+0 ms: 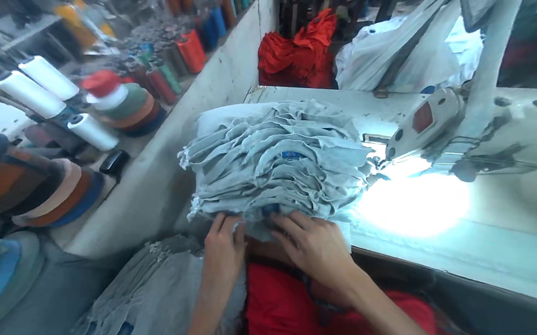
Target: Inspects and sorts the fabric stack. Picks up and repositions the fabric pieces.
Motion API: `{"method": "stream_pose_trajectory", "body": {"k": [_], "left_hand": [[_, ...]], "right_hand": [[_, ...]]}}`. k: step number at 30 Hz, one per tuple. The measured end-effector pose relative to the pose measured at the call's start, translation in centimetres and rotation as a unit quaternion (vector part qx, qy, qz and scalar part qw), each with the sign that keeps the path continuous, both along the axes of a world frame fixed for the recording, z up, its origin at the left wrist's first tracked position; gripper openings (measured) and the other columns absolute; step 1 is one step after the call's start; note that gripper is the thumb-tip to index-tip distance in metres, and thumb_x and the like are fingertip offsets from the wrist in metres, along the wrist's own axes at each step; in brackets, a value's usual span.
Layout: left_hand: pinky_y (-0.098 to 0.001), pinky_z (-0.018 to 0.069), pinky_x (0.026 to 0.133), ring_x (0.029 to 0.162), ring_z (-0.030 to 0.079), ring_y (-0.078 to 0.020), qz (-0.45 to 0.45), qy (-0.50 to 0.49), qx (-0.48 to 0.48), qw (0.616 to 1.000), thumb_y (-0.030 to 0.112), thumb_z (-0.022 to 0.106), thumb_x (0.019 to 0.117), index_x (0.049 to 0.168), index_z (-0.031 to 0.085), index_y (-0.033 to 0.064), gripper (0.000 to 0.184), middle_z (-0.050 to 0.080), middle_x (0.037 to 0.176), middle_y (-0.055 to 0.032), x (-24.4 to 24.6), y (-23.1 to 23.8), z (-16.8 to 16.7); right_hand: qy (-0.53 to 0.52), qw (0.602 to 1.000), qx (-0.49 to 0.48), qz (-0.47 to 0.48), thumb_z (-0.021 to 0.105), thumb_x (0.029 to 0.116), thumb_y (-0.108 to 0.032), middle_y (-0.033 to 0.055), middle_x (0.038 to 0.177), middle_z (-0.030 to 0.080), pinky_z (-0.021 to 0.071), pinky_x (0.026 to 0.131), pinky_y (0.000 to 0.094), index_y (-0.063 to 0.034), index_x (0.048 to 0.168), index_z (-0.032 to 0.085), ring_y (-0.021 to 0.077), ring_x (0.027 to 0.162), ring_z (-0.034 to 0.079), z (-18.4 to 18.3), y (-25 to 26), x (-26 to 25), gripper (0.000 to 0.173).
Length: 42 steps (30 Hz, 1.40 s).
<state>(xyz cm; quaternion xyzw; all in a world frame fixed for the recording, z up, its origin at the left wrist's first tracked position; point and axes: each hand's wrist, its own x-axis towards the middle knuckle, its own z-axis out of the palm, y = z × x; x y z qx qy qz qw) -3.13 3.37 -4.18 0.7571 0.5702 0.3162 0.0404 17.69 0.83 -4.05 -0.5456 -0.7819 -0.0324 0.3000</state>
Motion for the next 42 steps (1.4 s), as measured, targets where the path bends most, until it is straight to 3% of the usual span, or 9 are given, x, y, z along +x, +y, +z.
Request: {"method": "stream_pose_trajectory", "body": {"k": [5, 7, 10, 15, 19, 26, 30, 36, 42], "left_hand": [[-0.0177, 0.0577, 0.074, 0.086, 0.067, -0.0012, -0.048, -0.106, -0.088, 0.989, 0.025, 0.065, 0.0959, 0.098, 0.075, 0.0115, 0.018, 0.071, 0.097, 0.0010, -1.7, -1.9, 0.4], [-0.0159, 0.0567, 0.071, 0.084, 0.066, 0.0005, -0.055, -0.137, -0.092, 0.985, 0.026, 0.066, 0.0949, 0.097, 0.076, 0.0111, 0.017, 0.070, 0.095, 0.0020, -1.7, -2.2, 0.1], [-0.0166, 0.0576, 0.074, 0.086, 0.067, -0.0005, -0.051, -0.143, -0.076, 0.985, 0.022, 0.069, 0.0921, 0.095, 0.075, 0.0108, 0.013, 0.071, 0.096, 0.0013, -1.5, -2.4, 0.0], [-0.0148, 0.0569, 0.070, 0.083, 0.066, 0.0009, -0.053, -0.136, -0.066, 0.987, 0.023, 0.068, 0.0937, 0.096, 0.076, 0.0122, 0.014, 0.070, 0.095, 0.0031, -2.0, -2.1, 0.5], [-0.0197, 0.0574, 0.079, 0.089, 0.068, -0.0048, -0.029, -0.084, -0.003, 0.996, 0.020, 0.067, 0.0957, 0.098, 0.076, 0.0091, 0.015, 0.072, 0.100, -0.0037, -0.8, -0.4, 1.3], [-0.0407, 0.0600, 0.087, 0.097, 0.072, -0.0280, -0.009, 0.006, -0.007, 1.000, 0.019, 0.080, 0.0848, 0.101, 0.075, -0.0005, 0.026, 0.071, 0.108, -0.0186, 2.4, 2.5, 1.8], [-0.0428, 0.0602, 0.087, 0.096, 0.073, -0.0298, -0.011, 0.052, -0.011, 0.998, 0.016, 0.070, 0.0943, 0.100, 0.075, 0.0001, 0.018, 0.072, 0.107, -0.0182, 2.3, 2.8, 2.1], [-0.0347, 0.0605, 0.078, 0.086, 0.071, -0.0193, -0.018, 0.034, -0.017, 0.999, 0.013, 0.063, 0.0955, 0.098, 0.074, 0.0045, 0.014, 0.071, 0.100, -0.0113, 0.4, 0.6, 2.4], [-0.0228, 0.0578, 0.077, 0.087, 0.068, -0.0072, -0.045, -0.046, -0.056, 0.996, 0.021, 0.060, 0.0985, 0.099, 0.074, 0.0075, 0.019, 0.071, 0.098, -0.0046, -0.7, -0.5, 1.8]], "right_hand": [[-0.002, 0.999, 0.025, 0.037, 0.053, 0.1050, -0.036, 0.0026, 0.093, 0.072, 0.0546, 0.053, 0.0379, -0.0214, 0.122, 0.074, 0.0212, 0.066, 0.067, -0.3, 0.1, -1.6, 0.031], [-0.015, 0.998, 0.039, 0.047, 0.057, 0.1035, -0.029, 0.0023, 0.094, 0.072, 0.0557, 0.056, 0.0383, -0.0212, 0.122, 0.074, 0.0215, 0.068, 0.067, -0.6, 0.6, -2.7, 0.026], [-0.018, 0.997, 0.048, 0.065, 0.062, 0.0976, -0.021, 0.0011, 0.090, 0.071, 0.0531, 0.051, 0.0380, -0.0232, 0.117, 0.074, 0.0206, 0.064, 0.065, -1.3, 1.1, -3.6, 0.024], [0.014, 0.999, 0.015, 0.030, 0.053, 0.1040, -0.040, 0.0022, 0.090, 0.070, 0.0524, 0.049, 0.0377, -0.0219, 0.122, 0.074, 0.0203, 0.062, 0.065, -0.8, 0.6, -2.0, 0.033], [0.031, 0.999, -0.031, -0.011, 0.059, 0.0974, -0.056, 0.0029, 0.089, 0.071, 0.0531, 0.048, 0.0426, -0.0176, 0.116, 0.075, 0.0213, 0.062, 0.067, 1.1, 1.4, -0.6, 0.046], [0.047, 0.994, -0.094, -0.022, 0.065, 0.0934, -0.040, 0.0038, 0.103, 0.075, 0.0565, 0.054, 0.0490, -0.0193, 0.127, 0.072, 0.0246, 0.071, 0.071, 1.2, 1.4, 0.0, 0.040], [0.051, 0.995, -0.076, -0.029, 0.066, 0.0920, -0.038, 0.0026, 0.100, 0.074, 0.0551, 0.051, 0.0464, -0.0208, 0.127, 0.072, 0.0228, 0.066, 0.070, 0.6, 0.5, 0.2, 0.039], [0.039, 0.998, -0.042, -0.012, 0.059, 0.0983, -0.049, 0.0034, 0.096, 0.071, 0.0538, 0.048, 0.0420, -0.0209, 0.129, 0.069, 0.0213, 0.061, 0.066, 0.8, 0.4, -0.4, 0.043], [-0.026, 0.999, 0.028, 0.005, 0.059, 0.0977, -0.021, 0.0048, 0.090, 0.069, 0.0528, 0.050, 0.0401, -0.0193, 0.111, 0.073, 0.0238, 0.060, 0.064, 0.1, 1.7, -2.5, 0.019]]}}
